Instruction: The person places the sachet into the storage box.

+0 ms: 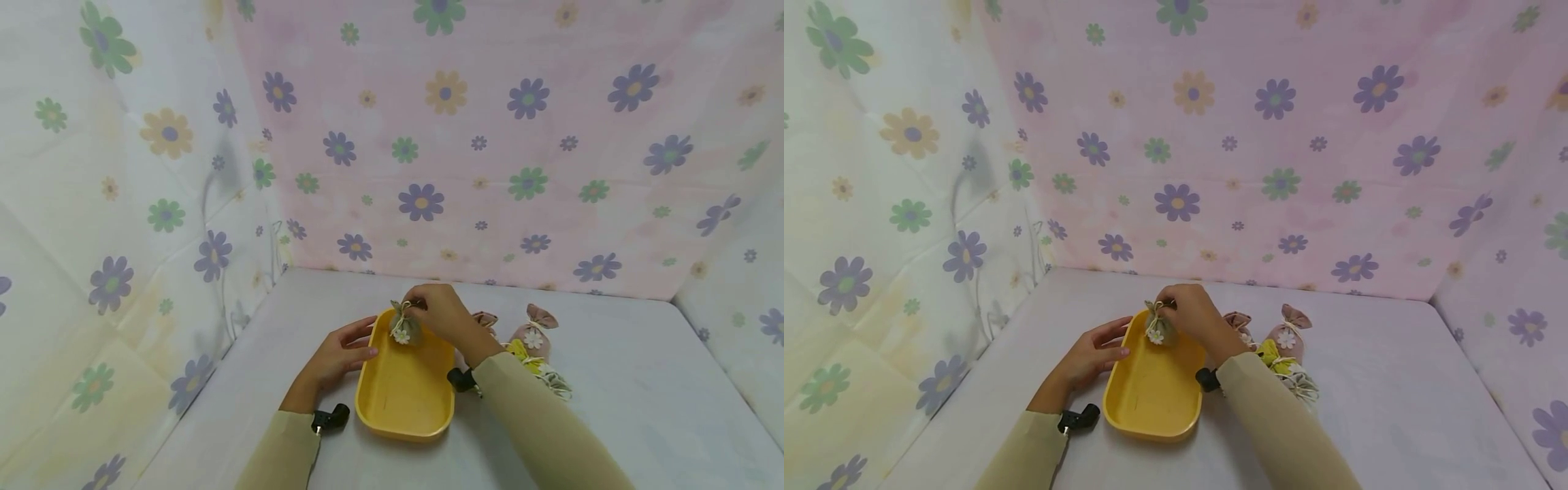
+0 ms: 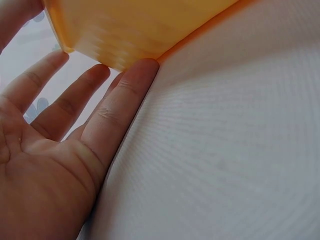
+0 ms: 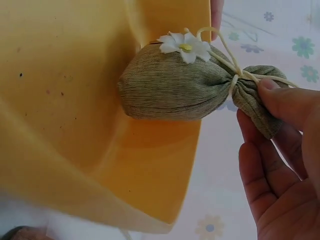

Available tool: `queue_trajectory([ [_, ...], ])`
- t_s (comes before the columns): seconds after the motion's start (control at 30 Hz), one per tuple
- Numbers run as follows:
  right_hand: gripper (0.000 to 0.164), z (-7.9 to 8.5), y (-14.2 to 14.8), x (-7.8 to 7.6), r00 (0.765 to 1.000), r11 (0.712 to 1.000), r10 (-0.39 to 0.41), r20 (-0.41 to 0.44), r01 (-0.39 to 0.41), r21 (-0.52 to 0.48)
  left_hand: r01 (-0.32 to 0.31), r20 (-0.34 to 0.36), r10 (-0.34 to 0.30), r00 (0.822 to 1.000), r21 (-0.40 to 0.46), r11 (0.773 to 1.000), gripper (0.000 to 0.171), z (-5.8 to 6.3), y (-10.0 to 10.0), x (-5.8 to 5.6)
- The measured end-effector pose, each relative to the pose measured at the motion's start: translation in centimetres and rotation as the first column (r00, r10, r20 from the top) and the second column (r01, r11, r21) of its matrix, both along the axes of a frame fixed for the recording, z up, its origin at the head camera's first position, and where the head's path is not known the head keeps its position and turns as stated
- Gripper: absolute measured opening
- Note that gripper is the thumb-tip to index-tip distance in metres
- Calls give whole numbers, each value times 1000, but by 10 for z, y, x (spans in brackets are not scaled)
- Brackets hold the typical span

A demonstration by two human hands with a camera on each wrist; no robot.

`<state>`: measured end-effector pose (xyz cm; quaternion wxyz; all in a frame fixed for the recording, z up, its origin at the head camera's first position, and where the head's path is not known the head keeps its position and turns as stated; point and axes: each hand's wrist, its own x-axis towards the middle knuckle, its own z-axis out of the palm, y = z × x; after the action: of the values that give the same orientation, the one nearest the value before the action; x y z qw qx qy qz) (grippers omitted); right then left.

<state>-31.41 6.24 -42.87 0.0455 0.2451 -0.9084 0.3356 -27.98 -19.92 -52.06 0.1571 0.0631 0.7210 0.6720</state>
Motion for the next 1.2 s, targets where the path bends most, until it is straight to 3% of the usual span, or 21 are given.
queue_trajectory([
  [0.6, 10, 6, -7, 3, 999, 999, 38, 34, -38, 25, 3, 3, -3, 1000, 8, 1000, 68, 2, 1, 2],
  [1.2, 21, 14, 18, 8, 999, 999, 40, 31, -40, 14, -11, 14, 11, 1000, -4, 1000, 68, 0, 1, -1],
])
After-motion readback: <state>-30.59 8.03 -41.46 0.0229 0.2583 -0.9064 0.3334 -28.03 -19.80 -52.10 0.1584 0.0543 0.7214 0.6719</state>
